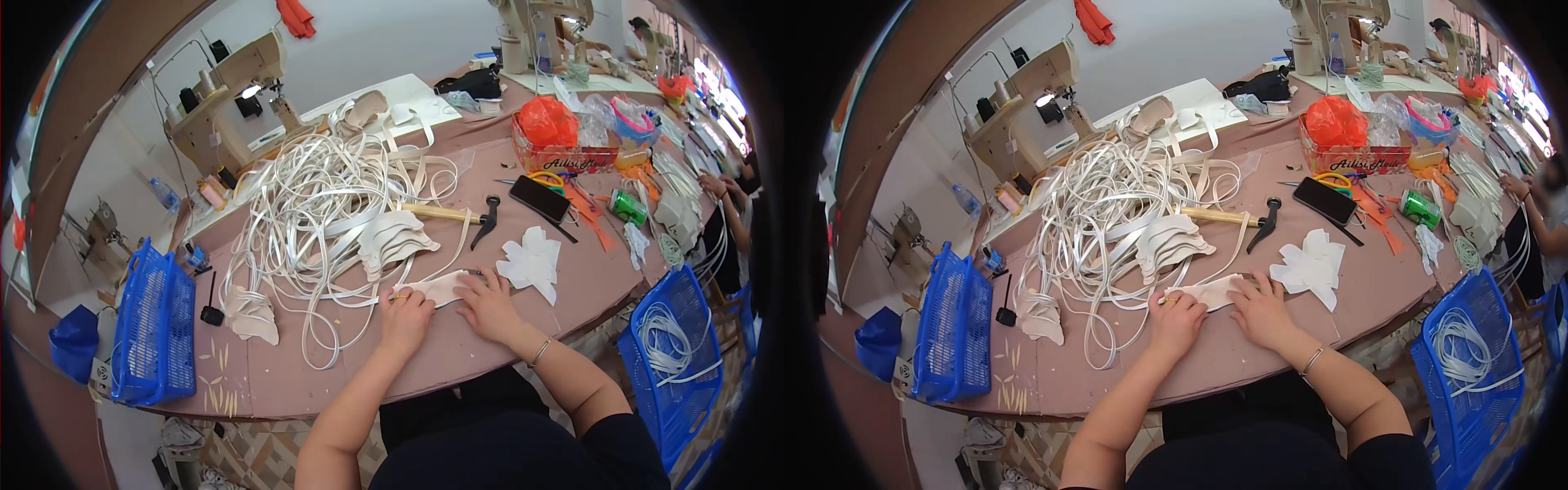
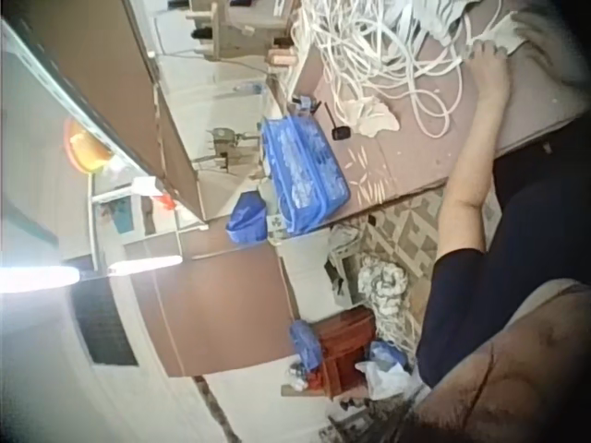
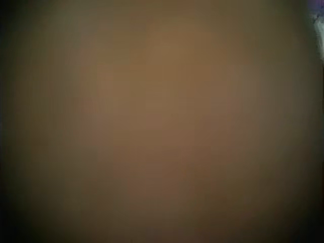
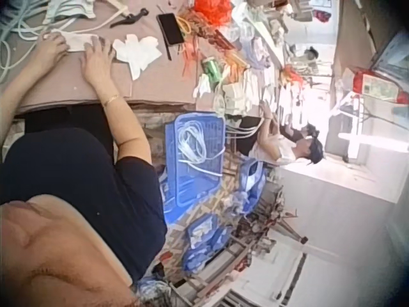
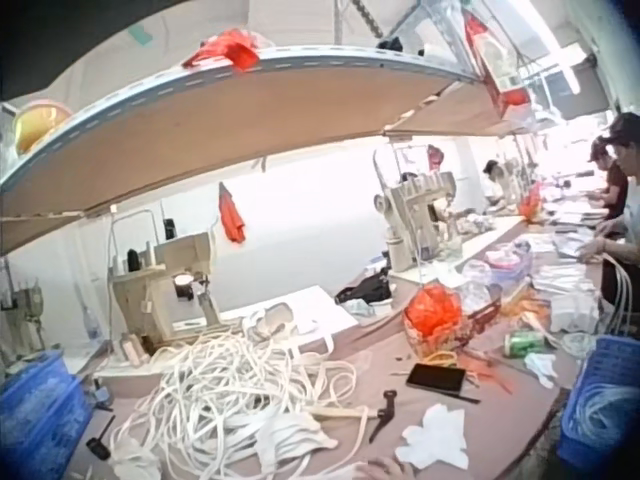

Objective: The person repeatedly picks up white fabric pieces and paper templates from a cluttered table, aligns the template on the fabric, and folds the fabric around it. The person then places the assembled piece back on the table and repeats the process with new pieces.

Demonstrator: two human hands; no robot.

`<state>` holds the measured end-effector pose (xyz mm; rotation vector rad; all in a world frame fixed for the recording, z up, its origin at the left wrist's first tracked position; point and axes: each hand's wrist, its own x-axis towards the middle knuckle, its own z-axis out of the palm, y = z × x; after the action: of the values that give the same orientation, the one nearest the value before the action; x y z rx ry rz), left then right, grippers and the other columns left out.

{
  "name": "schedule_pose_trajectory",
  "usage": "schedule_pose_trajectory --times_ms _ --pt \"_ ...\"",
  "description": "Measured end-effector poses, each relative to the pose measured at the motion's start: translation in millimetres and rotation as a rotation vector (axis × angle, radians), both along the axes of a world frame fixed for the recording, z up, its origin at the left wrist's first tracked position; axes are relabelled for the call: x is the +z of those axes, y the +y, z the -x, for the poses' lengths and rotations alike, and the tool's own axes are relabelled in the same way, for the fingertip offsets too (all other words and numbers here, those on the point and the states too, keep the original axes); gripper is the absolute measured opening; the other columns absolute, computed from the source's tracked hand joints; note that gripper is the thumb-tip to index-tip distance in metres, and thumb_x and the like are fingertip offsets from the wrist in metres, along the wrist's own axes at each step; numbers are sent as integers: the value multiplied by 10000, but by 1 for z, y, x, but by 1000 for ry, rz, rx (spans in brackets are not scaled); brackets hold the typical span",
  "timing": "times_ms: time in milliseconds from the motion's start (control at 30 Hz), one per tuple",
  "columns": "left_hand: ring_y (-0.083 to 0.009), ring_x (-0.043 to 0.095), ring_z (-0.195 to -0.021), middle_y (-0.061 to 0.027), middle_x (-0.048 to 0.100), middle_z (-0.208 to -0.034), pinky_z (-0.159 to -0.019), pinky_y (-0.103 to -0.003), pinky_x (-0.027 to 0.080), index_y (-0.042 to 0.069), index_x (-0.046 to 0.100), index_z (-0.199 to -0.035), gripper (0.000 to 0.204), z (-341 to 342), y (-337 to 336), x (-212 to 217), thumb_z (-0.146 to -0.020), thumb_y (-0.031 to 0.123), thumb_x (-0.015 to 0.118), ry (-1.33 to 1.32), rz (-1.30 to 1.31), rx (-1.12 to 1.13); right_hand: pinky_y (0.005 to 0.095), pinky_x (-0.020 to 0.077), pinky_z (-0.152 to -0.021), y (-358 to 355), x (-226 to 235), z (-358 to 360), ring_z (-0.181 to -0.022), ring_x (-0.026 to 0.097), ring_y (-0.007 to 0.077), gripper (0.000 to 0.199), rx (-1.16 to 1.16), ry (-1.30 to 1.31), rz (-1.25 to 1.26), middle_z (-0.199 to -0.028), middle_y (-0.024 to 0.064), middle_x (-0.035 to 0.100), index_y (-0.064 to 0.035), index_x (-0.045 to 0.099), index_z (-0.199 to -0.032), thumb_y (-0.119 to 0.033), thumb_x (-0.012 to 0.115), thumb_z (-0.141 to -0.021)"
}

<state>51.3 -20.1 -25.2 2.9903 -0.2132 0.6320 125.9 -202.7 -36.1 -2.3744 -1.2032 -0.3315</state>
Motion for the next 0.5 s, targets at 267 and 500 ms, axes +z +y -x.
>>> schedule_pose_trajectory --times_ms 267,500 --pt "-66 530 -791 -19 605 -861 -703 -194 421 8 621 -947 168 11 -29 36 -812 108 634 214 1694 33 269 413 -772 8 6 13 -908 503 121 406 138 1209 -1006 -1050 62 521 -19 470 -1138 -166 643 -801" --pt "-69 521 -710 -20 598 -789 -659 -200 418 14 620 -894 134 25 -34 40 -796 101 652 195 1869 -79 231 419 -695 16 33 9 -798 508 70 193 279 1464 -1085 -898 13 569 -38 547 -996 -131 599 -835"
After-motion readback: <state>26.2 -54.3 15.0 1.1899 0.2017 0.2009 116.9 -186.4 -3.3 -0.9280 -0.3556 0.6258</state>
